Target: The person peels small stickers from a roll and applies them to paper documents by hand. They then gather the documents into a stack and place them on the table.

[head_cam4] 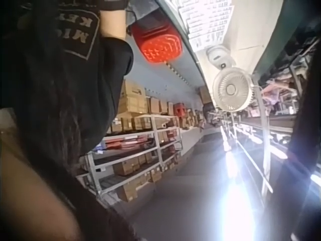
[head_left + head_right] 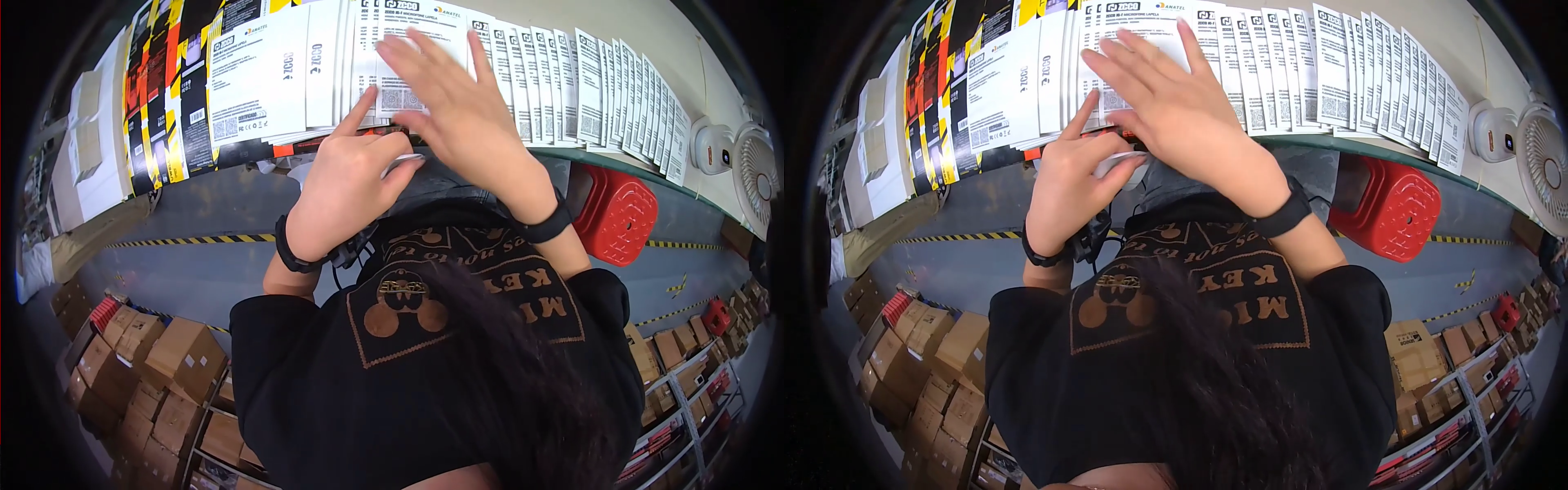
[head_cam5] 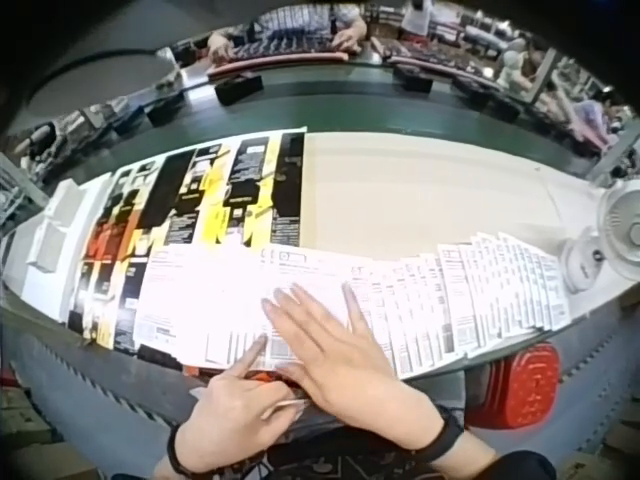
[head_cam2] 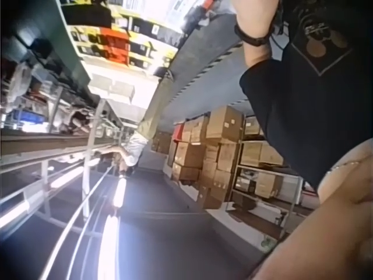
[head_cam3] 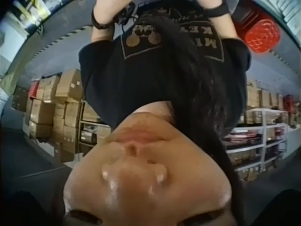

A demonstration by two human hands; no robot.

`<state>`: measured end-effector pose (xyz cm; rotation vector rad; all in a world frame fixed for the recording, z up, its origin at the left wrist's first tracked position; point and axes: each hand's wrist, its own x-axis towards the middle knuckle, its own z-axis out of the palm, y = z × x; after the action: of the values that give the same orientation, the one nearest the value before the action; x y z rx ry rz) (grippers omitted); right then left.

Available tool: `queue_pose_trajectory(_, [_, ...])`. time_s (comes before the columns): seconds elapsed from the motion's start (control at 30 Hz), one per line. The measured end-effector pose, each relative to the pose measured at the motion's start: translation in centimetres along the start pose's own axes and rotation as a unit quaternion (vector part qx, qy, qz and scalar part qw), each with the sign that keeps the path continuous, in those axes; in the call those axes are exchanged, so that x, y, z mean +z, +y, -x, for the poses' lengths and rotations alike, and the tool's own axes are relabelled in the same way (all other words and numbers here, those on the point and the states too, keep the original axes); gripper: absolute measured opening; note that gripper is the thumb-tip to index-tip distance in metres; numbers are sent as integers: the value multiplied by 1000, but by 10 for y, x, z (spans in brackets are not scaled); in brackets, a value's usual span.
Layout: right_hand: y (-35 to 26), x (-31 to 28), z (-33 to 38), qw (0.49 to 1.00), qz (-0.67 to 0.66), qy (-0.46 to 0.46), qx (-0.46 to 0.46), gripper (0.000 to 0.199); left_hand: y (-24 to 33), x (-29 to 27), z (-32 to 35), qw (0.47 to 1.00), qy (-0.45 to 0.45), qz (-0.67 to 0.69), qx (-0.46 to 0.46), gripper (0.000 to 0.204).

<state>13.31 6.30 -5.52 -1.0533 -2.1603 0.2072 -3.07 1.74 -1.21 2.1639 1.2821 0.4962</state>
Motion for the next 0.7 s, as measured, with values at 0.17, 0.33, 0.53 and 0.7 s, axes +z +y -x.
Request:
queue_pose_trajectory(0.17, [-6,-42,19,984,54,-161,61,49,-1,0,4,1000,4,-2,-11,8])
queue_pose_trajectory(0.33, [-6,-58,14,984,19,-124,130,41,5,-4,-3,994,76,73,-3,8])
queue_pose_trajectory(0.53, [-23,-67,6,839,-441,-121,296,26,11,-3,-12,966,211,149,-4,13])
queue_pose_trajectory(0.7, [-29,-62,7,813,-455,-68,356,12,21,3,-19,960,208,184,-18,14])
